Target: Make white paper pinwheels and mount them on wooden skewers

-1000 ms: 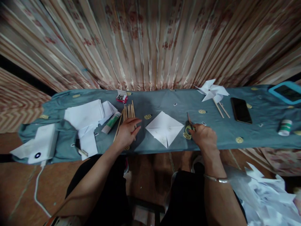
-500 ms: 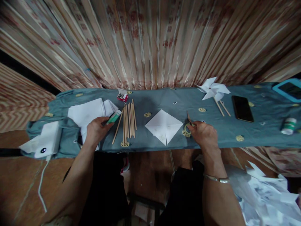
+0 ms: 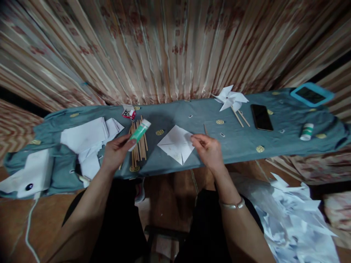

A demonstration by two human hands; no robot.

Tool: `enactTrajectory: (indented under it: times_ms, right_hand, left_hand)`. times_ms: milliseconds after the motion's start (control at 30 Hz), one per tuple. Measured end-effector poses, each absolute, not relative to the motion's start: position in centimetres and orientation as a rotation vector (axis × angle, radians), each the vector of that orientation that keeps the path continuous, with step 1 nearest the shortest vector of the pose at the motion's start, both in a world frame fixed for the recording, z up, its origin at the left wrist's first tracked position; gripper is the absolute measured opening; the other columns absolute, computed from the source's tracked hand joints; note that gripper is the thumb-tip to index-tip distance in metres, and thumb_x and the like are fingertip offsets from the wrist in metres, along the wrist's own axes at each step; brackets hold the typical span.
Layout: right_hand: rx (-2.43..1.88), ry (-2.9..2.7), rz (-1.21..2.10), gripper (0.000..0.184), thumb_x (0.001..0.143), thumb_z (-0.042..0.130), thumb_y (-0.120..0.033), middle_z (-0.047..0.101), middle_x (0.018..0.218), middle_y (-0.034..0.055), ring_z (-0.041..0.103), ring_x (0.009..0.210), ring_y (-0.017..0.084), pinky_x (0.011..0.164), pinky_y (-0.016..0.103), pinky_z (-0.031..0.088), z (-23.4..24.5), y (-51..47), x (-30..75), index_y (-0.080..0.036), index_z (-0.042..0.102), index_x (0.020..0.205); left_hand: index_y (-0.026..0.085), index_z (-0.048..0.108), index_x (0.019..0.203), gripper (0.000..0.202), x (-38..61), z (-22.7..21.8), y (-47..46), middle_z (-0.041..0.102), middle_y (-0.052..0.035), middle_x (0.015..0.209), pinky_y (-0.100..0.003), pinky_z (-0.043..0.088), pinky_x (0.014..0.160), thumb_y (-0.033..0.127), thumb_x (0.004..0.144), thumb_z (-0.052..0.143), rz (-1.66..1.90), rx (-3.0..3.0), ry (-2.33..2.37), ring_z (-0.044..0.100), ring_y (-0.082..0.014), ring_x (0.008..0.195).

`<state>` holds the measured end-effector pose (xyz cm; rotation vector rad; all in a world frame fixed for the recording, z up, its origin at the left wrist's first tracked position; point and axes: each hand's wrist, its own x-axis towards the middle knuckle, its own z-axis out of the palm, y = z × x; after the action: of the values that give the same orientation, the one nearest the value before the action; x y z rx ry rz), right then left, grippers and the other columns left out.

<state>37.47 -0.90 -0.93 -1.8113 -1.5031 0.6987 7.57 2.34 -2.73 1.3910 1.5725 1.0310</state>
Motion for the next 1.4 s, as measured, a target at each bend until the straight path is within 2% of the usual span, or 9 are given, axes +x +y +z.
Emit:
enactTrajectory:
  times_ms: [67,133,267,400,500,667,833,1033,1400]
  right_hand:
    - [-1.568,-1.352,1.158,0.044,0.076,0.063,-0.055,0.075,0.087,0.009,0.068,0.077,0.02,0.067,0.031,0.051,-1.5,-1.3,35.5,-0.017,0.071,0.097]
    - [-1.318,-1.206,1.518,0.049,0.066,0.075,-0.053,0.075,0.093,0.0075,0.069,0.084,0.019,0.072,0.03,0.052,-2.0,-1.6,34.0,-0.018,0.07,0.1]
    - [-1.076,-0.896,1.746,0.039,0.062,0.082,-0.044,0.076,0.09,0.0031,0.069,0.083,0.017,0.081,0.029,0.052,-2.7,-1.7,32.9,-0.021,0.072,0.091]
    - [-1.055,-0.728,1.69,0.028,0.061,0.085,-0.038,0.075,0.083,0.0012,0.068,0.075,0.015,0.073,0.025,0.052,-3.5,-1.1,33.1,-0.022,0.075,0.081]
    - [-1.053,-0.644,1.632,0.027,0.06,0.086,-0.036,0.075,0.082,0.0012,0.065,0.069,0.012,0.064,0.021,0.051,-4.2,-0.6,33.2,-0.022,0.075,0.08]
    - [-0.993,-0.469,1.587,0.021,0.064,0.085,-0.036,0.075,0.078,0.0001,0.063,0.061,0.009,0.057,0.018,0.053,-4.6,0.2,33.6,-0.022,0.073,0.075]
    - [-0.969,-0.324,1.649,0.03,0.071,0.079,-0.047,0.074,0.072,0.0007,0.064,0.057,0.009,0.051,0.016,0.052,-4.8,0.6,34.3,-0.019,0.072,0.079]
    - [-0.969,-0.327,1.646,0.028,0.066,0.082,-0.04,0.076,0.081,0.001,0.067,0.066,0.01,0.059,0.017,0.054,-4.6,0.7,34.5,-0.019,0.071,0.082]
    - [-1.416,-0.875,1.051,0.029,0.059,0.081,-0.033,0.074,0.083,-0.0005,0.068,0.078,0.018,0.078,0.033,0.053,-4.7,2.0,36.8,-0.024,0.064,0.08]
  left_hand:
    - [0.017,0.075,0.095,0.041,10.9,-2.9,1.5,0.072,-0.0033,0.084,-0.028,0.046,0.068,0.047,0.068,0.073,0.952,1.232,1.268,0.06,-0.0169,0.073]
    - [0.018,0.076,0.092,0.04,13.6,-3.2,0.5,0.072,-0.0035,0.08,-0.028,0.046,0.066,0.048,0.067,0.075,0.85,1.096,1.08,0.06,-0.0159,0.069]
    - [0.018,0.076,0.095,0.04,16.2,-3.8,-0.5,0.073,-0.0035,0.086,-0.028,0.048,0.07,0.044,0.065,0.079,0.773,0.967,0.904,0.063,-0.0155,0.072]
    - [0.018,0.073,0.093,0.043,16.5,-4.4,0.0,0.073,-0.0033,0.096,-0.031,0.05,0.083,0.032,0.055,0.087,0.891,0.906,0.875,0.066,-0.0171,0.084]
    - [0.016,0.07,0.091,0.042,16.3,-5.2,0.5,0.073,-0.0014,0.087,-0.031,0.051,0.081,0.031,0.055,0.087,0.902,0.891,0.906,0.066,-0.0144,0.076]
    - [0.016,0.068,0.095,0.041,15.2,-5.8,1.2,0.072,-0.0034,0.086,-0.03,0.053,0.075,0.039,0.064,0.081,0.911,1.057,1.002,0.065,-0.0152,0.075]
    - [0.019,0.066,0.111,0.032,13.4,-5.2,2.3,0.065,-0.0057,0.097,-0.031,0.051,0.076,0.039,0.085,0.061,0.934,1.693,1.293,0.06,-0.0151,0.078]
    - [0.015,0.053,0.132,0.042,12.6,-5.9,4.8,0.063,-0.0115,0.108,-0.04,0.047,0.093,0.026,0.092,0.048,0.758,2.298,1.466,0.058,-0.0235,0.101]
    - [0.012,0.048,0.135,0.047,13.2,-7.2,6.7,0.06,-0.0135,0.127,-0.046,0.04,0.102,0.022,0.09,0.049,0.517,2.408,1.58,0.052,-0.0282,0.117]
